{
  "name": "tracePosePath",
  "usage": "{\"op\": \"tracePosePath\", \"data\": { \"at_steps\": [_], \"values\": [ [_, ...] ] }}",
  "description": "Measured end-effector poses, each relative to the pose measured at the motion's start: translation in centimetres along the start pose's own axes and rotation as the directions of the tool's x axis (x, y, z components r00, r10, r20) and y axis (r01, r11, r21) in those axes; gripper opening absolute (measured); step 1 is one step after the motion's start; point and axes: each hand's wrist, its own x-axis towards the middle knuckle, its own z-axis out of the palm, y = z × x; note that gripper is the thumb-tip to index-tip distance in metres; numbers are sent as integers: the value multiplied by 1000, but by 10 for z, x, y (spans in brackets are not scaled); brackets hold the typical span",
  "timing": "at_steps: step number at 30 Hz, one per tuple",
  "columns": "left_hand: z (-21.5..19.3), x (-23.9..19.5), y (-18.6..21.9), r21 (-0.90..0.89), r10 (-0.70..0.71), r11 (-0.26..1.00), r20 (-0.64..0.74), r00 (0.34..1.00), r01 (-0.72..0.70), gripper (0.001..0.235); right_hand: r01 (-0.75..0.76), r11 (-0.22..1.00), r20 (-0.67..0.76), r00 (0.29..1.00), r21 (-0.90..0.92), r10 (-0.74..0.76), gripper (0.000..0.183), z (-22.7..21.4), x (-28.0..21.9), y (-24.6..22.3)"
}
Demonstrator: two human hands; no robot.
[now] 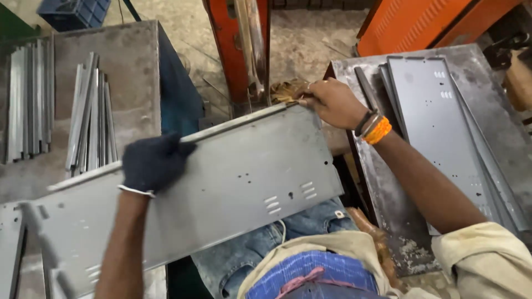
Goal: The worker is performing spot welding to attach metal strips to large sheet-metal panels at an industrial workstation.
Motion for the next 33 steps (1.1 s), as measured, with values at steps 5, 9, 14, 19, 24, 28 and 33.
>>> {"op": "tracePosePath", "data": {
  "at_steps": [5,9,14,19,24,28,33],
  "values": [
    [55,-18,30,30,-67,997,87,994,65,40,67,997,-47,997,38,-65,55,24,-35,-31],
    [70,-19,35,-52,9,999,29,1000,-8,41,121,984,-103,985,-134,-135,60,51,-38,-57],
    [50,-9,42,-155,24,988,166,986,2,43,-9,933,-173,983,-359,-58,50,78,-37,-60],
    [56,-7,42,-42,-91,993,330,940,111,41,73,995,19,997,-64,-71,57,77,-6,-106],
    [63,-26,18,-72,-145,982,293,945,172,29,230,972,-55,972,48,-228,28,108,9,-103],
    [71,-54,-14,-111,-141,981,151,978,159,22,251,951,14,966,182,-258,18,57,3,-64],
    [82,-105,-52,-214,-346,912,54,937,349,21,-123,985,35,991,-122,128,28,10,-64,17]
  ]
}}
